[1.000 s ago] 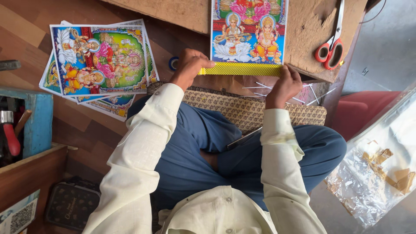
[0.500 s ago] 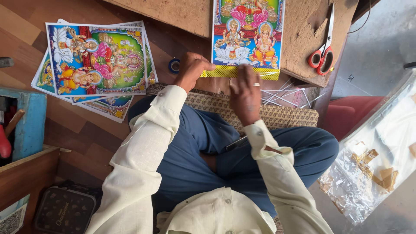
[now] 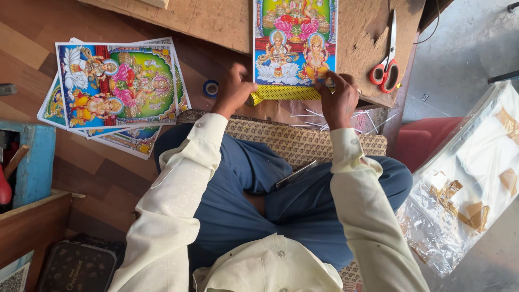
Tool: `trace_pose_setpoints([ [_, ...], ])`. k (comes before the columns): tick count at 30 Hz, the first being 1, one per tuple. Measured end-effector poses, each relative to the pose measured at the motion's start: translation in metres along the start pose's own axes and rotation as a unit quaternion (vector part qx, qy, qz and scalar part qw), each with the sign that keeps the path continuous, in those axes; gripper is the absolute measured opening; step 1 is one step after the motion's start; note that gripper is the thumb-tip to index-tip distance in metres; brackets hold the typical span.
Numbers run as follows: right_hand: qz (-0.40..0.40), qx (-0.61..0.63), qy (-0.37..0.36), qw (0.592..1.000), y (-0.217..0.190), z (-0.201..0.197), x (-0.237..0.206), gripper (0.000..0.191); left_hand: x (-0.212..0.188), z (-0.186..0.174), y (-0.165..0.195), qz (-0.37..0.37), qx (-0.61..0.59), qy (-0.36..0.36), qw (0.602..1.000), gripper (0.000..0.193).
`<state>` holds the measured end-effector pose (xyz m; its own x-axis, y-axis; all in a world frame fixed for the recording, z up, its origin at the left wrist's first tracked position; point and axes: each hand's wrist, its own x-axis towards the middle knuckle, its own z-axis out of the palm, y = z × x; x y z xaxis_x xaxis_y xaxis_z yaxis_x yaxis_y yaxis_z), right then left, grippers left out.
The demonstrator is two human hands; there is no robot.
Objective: The person sits on the floor and assembles religious pictures by placing them on cardboard, covering them with plastic, and trimming the edges with scissors. They then apply decorative tape to the borders and stack the finished items.
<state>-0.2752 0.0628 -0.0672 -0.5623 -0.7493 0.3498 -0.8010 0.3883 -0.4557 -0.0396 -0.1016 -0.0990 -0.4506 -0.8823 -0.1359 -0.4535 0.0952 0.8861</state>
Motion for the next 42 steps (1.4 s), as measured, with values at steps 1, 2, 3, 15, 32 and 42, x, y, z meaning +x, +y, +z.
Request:
trace_pose_setpoints([
  [1, -0.013, 0.01, -0.016, 1.0, 0.003, -0.003, 0.004, 0.045, -0.002, 0.001, 0.003, 0.092, 0.004, 0.034, 0.995, 0.059],
  [2, -0.027, 0.009, -0.023, 0.999, 0.006, -0.005, 0.008, 0.045, -0.006, 0.002, 0.006, 0.184, 0.008, 0.068, 0.98, 0.069],
  [3, -0.041, 0.008, -0.031, 0.999, 0.009, -0.006, 0.012, 0.046, -0.01, 0.003, 0.01, 0.275, 0.012, 0.1, 0.956, 0.081],
  [15, -0.159, -0.002, -0.151, 0.976, 0.027, -0.024, 0.028, 0.052, -0.006, 0.014, 0.036, 0.2, 0.158, -0.038, 0.966, 0.085],
  [32, -0.137, -0.042, -0.13, 0.981, 0.001, -0.02, 0.018, 0.072, -0.011, 0.042, 0.051, 0.172, 0.311, 0.012, 0.935, 0.086],
  [42, -0.107, -0.09, -0.115, 0.983, -0.014, -0.013, 0.013, 0.058, -0.006, 0.049, 0.048, 0.183, 0.345, 0.023, 0.92, 0.093],
])
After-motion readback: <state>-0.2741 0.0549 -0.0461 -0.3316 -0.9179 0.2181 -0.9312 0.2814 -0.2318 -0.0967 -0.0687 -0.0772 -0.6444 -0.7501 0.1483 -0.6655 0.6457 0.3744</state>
